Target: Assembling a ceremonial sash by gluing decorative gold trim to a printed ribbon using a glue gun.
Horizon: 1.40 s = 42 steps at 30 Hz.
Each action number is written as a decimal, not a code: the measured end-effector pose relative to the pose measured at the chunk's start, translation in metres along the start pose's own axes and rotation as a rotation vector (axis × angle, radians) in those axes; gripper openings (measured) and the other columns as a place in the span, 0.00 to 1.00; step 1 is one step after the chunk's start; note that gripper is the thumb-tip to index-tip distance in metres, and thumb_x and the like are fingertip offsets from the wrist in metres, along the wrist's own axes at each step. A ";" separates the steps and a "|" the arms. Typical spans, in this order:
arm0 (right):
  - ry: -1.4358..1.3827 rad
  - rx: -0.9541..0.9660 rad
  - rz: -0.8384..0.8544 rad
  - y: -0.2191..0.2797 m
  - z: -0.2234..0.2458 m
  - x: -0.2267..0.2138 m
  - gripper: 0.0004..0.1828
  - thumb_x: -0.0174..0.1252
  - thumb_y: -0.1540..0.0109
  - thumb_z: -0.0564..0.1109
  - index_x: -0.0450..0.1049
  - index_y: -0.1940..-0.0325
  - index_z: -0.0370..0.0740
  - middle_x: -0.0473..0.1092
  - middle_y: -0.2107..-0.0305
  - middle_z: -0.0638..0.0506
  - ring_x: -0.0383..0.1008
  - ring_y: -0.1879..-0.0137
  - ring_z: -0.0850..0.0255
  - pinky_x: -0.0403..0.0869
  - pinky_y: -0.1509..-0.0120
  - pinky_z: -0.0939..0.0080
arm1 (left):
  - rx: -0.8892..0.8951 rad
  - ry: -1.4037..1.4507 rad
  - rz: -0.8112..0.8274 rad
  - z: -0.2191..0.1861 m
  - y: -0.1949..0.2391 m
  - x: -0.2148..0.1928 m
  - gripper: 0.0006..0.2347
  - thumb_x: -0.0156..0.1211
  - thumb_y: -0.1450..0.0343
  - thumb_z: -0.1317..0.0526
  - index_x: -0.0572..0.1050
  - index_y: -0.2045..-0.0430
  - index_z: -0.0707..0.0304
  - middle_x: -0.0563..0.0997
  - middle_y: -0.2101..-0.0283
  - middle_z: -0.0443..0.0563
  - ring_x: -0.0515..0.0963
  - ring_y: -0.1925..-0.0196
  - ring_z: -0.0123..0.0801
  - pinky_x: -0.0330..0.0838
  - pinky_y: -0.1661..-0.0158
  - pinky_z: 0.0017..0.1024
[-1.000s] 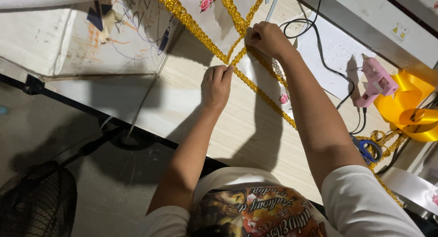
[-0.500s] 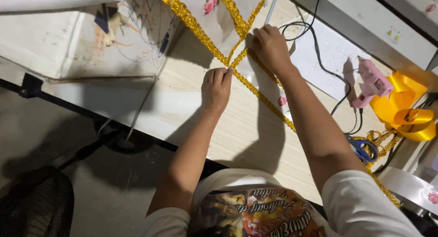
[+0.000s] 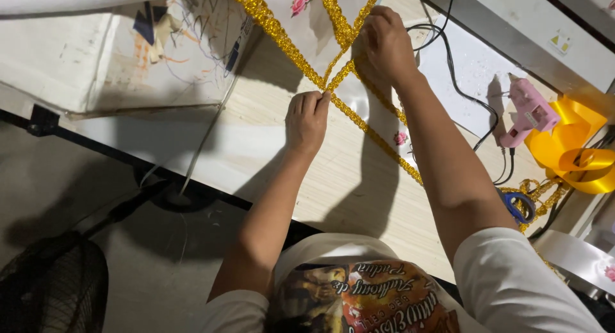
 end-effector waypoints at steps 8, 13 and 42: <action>0.123 -0.160 0.066 0.065 0.059 0.002 0.23 0.69 0.40 0.37 0.73 0.42 0.33 0.70 0.43 0.41 0.69 0.35 0.45 0.70 0.35 0.45 | 0.004 -0.001 0.003 0.001 -0.001 0.002 0.05 0.66 0.27 0.67 0.80 0.61 0.65 0.75 0.61 0.49 0.76 0.57 0.40 0.75 0.53 0.36; 0.153 -0.129 0.045 0.075 0.072 -0.001 0.31 0.66 0.42 0.35 0.71 0.34 0.34 0.70 0.39 0.43 0.68 0.31 0.48 0.68 0.35 0.50 | -0.001 0.003 0.020 0.000 0.002 0.004 0.05 0.67 0.28 0.67 0.80 0.60 0.65 0.75 0.61 0.49 0.76 0.56 0.40 0.75 0.52 0.37; 0.336 -0.093 0.062 0.083 0.073 0.009 0.29 0.64 0.37 0.44 0.71 0.31 0.40 0.71 0.41 0.51 0.66 0.33 0.56 0.60 0.35 0.50 | 0.140 -0.116 0.060 -0.007 0.013 0.012 0.11 0.61 0.24 0.62 0.75 0.49 0.66 0.82 0.49 0.51 0.76 0.41 0.36 0.67 0.41 0.37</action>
Point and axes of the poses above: each hand's wrist, its own y-axis away from the middle knuckle, its own x-axis out of the palm, z = x × y, the point moved 3 cm from there along -y, towards the middle knuckle
